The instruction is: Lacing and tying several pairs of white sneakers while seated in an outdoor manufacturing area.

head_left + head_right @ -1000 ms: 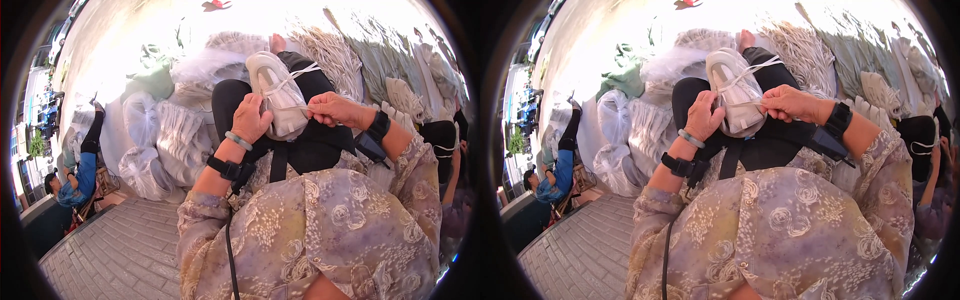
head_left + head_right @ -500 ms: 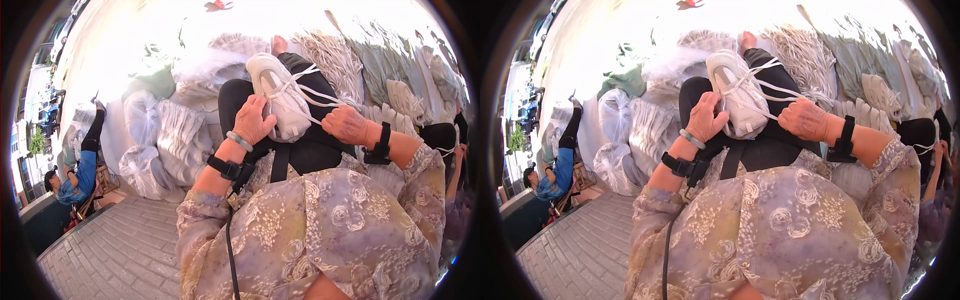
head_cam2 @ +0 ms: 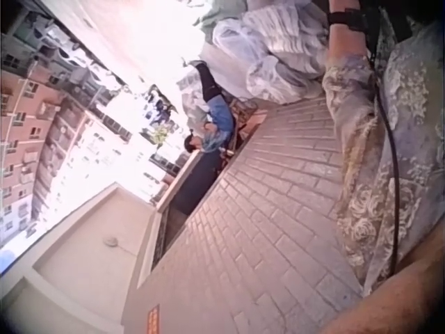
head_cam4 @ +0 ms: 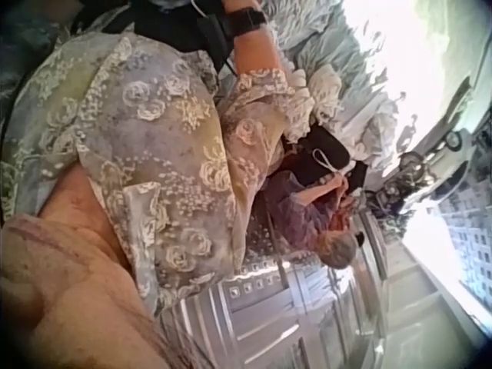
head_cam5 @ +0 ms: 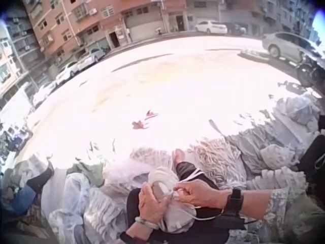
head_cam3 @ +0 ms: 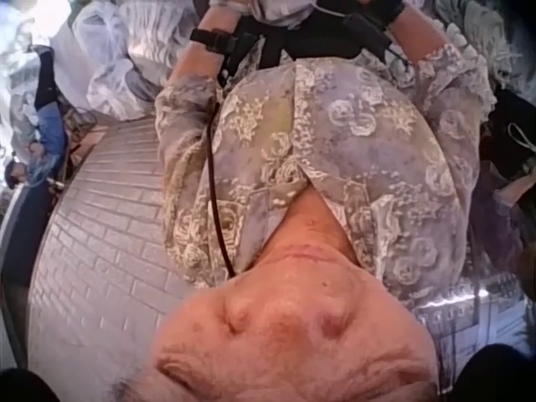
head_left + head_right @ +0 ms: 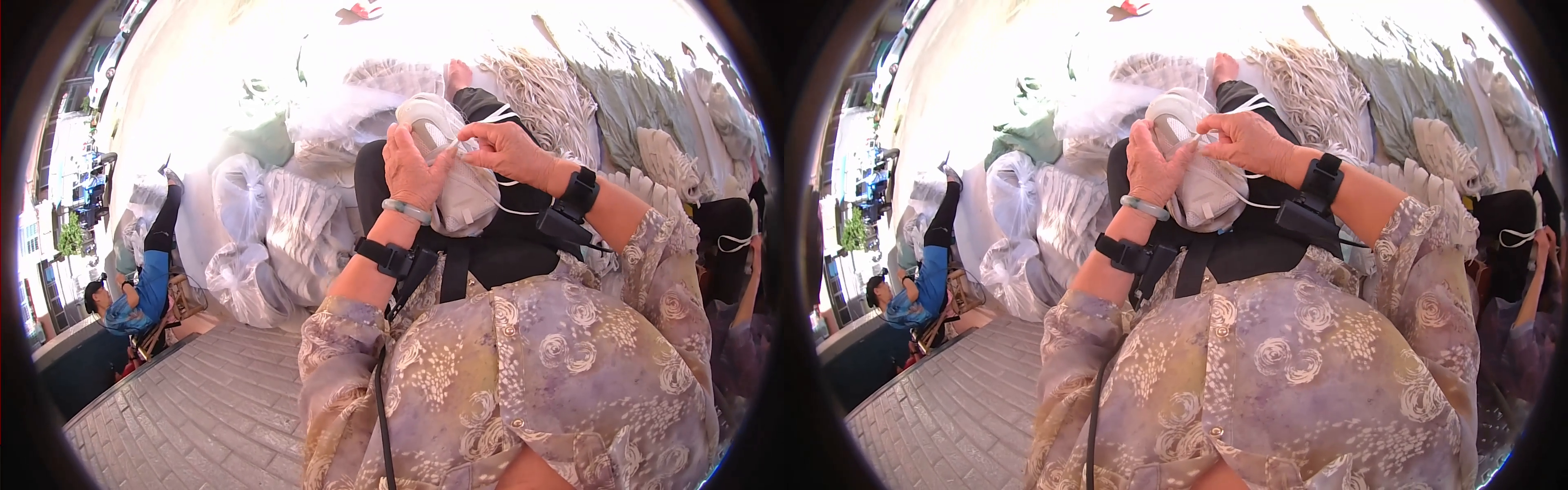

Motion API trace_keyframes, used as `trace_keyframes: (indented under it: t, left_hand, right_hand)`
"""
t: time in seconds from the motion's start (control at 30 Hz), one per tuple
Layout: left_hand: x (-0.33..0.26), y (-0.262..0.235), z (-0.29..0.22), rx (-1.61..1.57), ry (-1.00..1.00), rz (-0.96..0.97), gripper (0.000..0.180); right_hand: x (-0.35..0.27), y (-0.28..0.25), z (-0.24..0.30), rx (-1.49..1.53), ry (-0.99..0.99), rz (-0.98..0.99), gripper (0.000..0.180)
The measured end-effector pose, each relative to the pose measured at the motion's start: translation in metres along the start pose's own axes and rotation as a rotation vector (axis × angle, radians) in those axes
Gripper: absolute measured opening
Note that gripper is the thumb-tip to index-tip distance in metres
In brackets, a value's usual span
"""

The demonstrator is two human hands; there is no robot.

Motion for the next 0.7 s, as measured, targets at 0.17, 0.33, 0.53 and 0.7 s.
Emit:
trace_keyframes:
  t: [0.17, 0.33, 0.53, 0.7]
  left_hand:
    - [-0.001, 0.007, -0.004, -0.054, -0.068, 0.005, 0.081]
    - [-0.001, 0.005, -0.007, -0.048, -0.101, 0.040, 0.091]
    - [0.001, 0.010, -0.005, -0.233, -0.207, 0.169, 0.110]
    - [-0.001, 0.014, -0.017, -0.055, -0.185, 0.089, 0.110]
  right_hand:
    - [0.019, 0.005, -0.012, -0.053, -0.060, 0.080, 0.070]
    - [0.018, 0.000, -0.023, 0.016, -0.008, 0.171, 0.074]
    - [0.007, -0.002, 0.016, -0.564, -0.122, 0.044, 0.046]
    - [0.000, 0.017, 0.018, -0.621, -0.090, -0.037, 0.021]
Point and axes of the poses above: each hand's wrist, its own x-axis towards the middle knuckle, its own y-axis out of the palm, z = x × y, the point moved 1 cm from there along x, towards the middle knuckle, and after that the axes turned 1 degree about x, right-handed, at the moved point
